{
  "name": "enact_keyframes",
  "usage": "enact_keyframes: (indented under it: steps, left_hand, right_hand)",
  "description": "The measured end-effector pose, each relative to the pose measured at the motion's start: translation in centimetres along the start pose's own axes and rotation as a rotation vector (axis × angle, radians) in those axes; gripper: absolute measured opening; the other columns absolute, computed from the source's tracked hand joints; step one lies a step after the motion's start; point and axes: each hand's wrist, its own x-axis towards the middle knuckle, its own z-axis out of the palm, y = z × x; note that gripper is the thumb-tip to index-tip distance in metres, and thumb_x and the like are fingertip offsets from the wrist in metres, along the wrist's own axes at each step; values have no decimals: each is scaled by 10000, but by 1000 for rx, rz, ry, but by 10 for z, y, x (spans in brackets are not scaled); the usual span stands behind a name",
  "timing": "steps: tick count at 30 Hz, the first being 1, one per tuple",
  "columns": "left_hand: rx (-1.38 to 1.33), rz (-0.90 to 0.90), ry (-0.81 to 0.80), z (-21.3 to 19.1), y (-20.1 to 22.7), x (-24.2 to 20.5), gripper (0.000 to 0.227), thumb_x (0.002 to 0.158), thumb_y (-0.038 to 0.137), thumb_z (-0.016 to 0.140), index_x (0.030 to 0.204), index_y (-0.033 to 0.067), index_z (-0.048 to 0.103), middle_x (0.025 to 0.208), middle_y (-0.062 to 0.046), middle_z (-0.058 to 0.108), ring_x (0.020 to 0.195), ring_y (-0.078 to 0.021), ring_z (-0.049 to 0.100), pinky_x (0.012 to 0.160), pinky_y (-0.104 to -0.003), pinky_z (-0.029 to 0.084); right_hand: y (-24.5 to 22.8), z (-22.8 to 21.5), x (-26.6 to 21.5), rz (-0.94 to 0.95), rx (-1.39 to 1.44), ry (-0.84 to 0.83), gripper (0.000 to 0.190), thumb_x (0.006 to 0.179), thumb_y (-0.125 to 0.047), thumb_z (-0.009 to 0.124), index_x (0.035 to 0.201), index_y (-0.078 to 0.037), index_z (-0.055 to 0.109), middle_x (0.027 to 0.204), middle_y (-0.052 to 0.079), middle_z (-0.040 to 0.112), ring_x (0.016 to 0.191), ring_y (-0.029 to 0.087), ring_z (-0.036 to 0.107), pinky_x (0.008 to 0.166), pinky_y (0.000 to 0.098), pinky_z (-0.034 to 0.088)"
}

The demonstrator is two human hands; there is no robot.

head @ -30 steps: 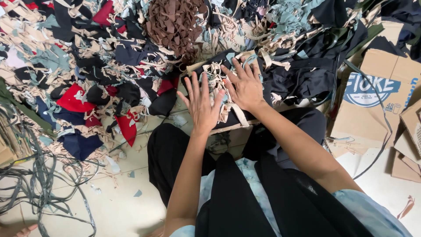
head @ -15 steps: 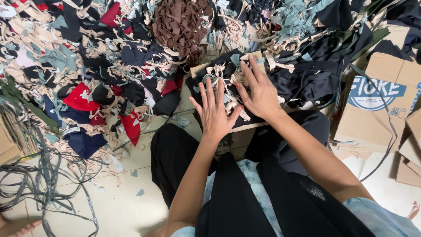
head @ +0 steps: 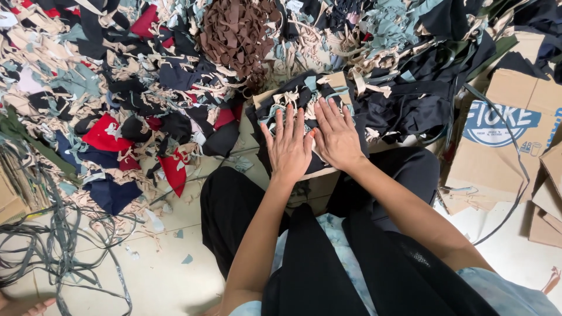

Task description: The person sits on the floor and folds various pieces of dark fabric onto a cardboard template. They repeatedly pick up fabric scraps, fold them, and stack them on the template, occasionally smoothing the pile with their hands.

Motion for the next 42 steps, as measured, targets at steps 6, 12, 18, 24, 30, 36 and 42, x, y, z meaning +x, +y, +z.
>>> enact_keyframes:
  steps: [6,12,18,24,30,36,42]
  left_hand:
    - [6,2,25,18,-5,0,521,1053,401,468,1515,162,509,1637,-104,385,1538,-313,295,1232,-617,39]
    - [-8,-11,28,23,-2,-8,513,1065,377,454,1522,148,505,1645,-98,372,1545,-294,283,1248,-562,58]
    - [-3,-7,94,13,1,-1,528,1014,367,519,1496,152,529,1594,-114,452,1508,-334,354,1190,-703,22]
    - [-67,-29,111,0,3,-1,560,987,406,571,1491,164,535,1574,-139,466,1488,-361,389,1155,-747,-20]
    - [-171,-85,135,-24,5,5,495,1009,415,594,1430,153,591,1527,-159,482,1456,-391,423,1168,-721,-27]
    - [-366,-210,227,-18,-20,3,241,1013,314,586,1160,145,676,1451,-100,518,1440,-365,429,1209,-690,0]
    - [-359,-319,407,-19,-63,-5,57,980,174,669,977,168,612,1338,4,570,1360,-315,520,1203,-591,128]
  right_hand:
    - [6,13,0,9,0,-23,559,1052,-296,508,1562,-71,461,1624,129,425,1512,297,362,1221,490,248]
    - [4,17,-8,16,-27,-9,541,1046,-292,512,1541,-76,490,1618,122,438,1505,288,381,1217,488,267]
    - [2,5,-1,0,-44,-6,563,1046,-308,508,1557,-73,469,1608,132,451,1498,307,391,1206,493,274]
    - [-3,-17,4,40,28,-34,589,1023,-326,538,1561,-95,471,1601,124,450,1493,314,391,1192,502,292]
    - [3,-43,20,95,141,-37,554,1044,-420,535,1495,-99,550,1541,168,474,1451,374,411,1185,565,256]
    - [50,-36,17,138,233,141,219,1049,-298,634,1139,-119,721,1314,88,561,1172,326,589,995,443,480]
    - [83,-52,14,327,479,258,133,1078,-108,661,965,-39,658,1216,112,554,1115,365,644,912,413,530]
